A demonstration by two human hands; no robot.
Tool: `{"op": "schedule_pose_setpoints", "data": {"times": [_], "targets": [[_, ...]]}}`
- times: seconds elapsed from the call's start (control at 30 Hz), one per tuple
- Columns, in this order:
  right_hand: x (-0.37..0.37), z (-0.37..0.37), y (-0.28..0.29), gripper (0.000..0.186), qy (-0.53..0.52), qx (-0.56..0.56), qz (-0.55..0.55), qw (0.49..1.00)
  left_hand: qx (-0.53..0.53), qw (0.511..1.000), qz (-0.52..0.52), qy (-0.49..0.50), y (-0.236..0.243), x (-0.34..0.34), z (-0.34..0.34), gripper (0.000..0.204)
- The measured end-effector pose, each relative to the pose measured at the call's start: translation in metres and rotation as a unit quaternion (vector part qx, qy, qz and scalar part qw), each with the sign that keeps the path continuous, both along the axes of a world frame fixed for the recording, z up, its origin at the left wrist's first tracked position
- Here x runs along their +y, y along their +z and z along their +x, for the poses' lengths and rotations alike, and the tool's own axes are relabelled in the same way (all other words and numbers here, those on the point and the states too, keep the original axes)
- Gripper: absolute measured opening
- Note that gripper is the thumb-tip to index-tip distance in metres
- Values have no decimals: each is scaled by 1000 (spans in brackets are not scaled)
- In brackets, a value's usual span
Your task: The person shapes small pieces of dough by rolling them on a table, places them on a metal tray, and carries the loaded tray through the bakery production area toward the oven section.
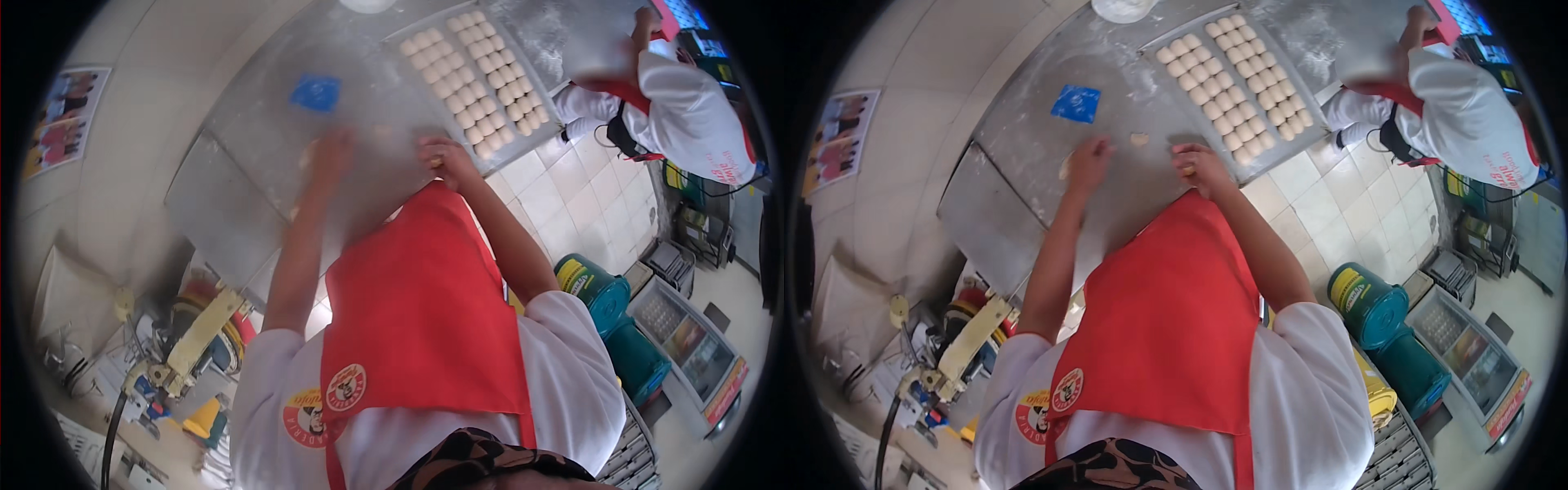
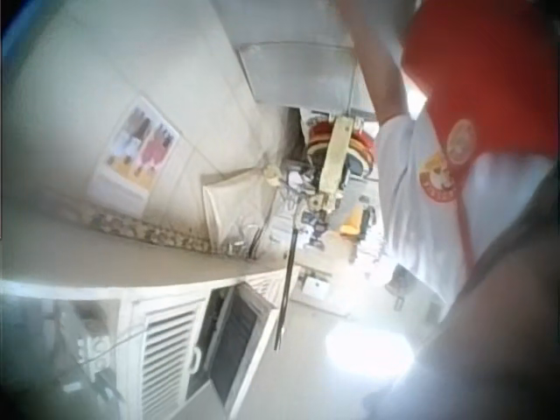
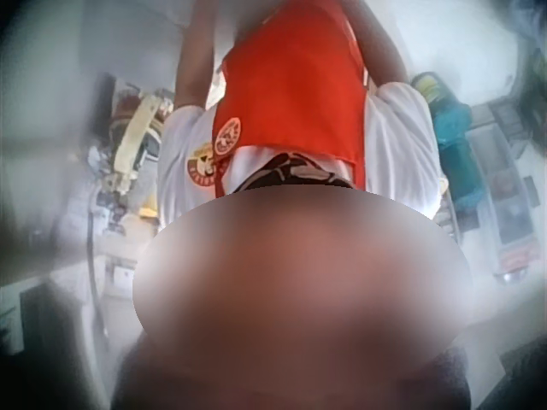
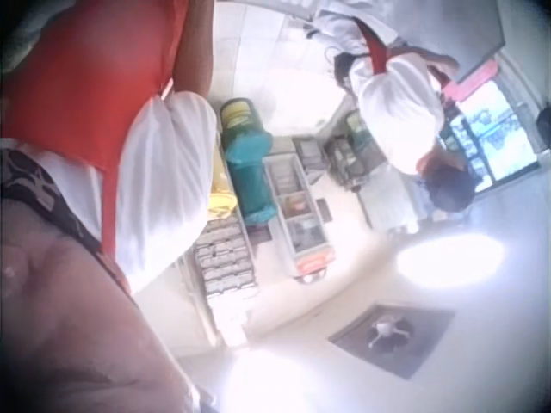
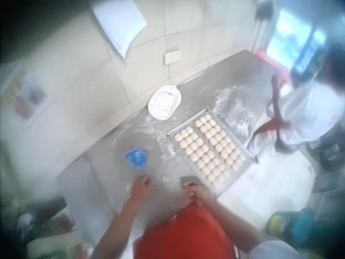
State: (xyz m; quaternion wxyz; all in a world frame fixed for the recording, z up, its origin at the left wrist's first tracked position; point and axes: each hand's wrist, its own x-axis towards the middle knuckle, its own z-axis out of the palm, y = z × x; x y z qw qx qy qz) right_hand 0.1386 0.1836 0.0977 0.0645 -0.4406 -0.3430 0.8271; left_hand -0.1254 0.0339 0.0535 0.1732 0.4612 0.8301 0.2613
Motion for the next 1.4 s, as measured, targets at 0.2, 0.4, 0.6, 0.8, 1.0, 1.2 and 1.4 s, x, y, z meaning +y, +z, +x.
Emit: {"op": "schedule_pose_setpoints", "data": {"times": [0.2, 0.4, 0.6, 0.8, 1.0, 1.2, 1.4], "targets": [[-21, 10, 1, 32, -40, -67, -20, 997, -118, 990, -44, 63, -30, 59, 50, 31], [-17, 1, 26, 35, 19, -41, 194, 980, -410, 909, 53, -47, 22, 47, 74, 24], [-18, -17, 29, 32, 95, 0, 276, 956, -544, 805, 129, 198, 68, 25, 105, 28], [-44, -38, 35, 28, 21, 83, 366, 927, -501, 846, 86, 163, 68, 4, 95, 29], [-43, -45, 35, 22, 70, -17, 398, 915, -559, 773, 166, 251, 80, 4, 111, 25], [-33, -47, 25, 21, 9, 24, 134, 991, -627, 746, 99, 201, 80, -15, 75, 25], [-44, -49, 51, 38, 10, 83, 425, 901, -670, 683, 156, 246, 97, -26, 54, 23]]}}
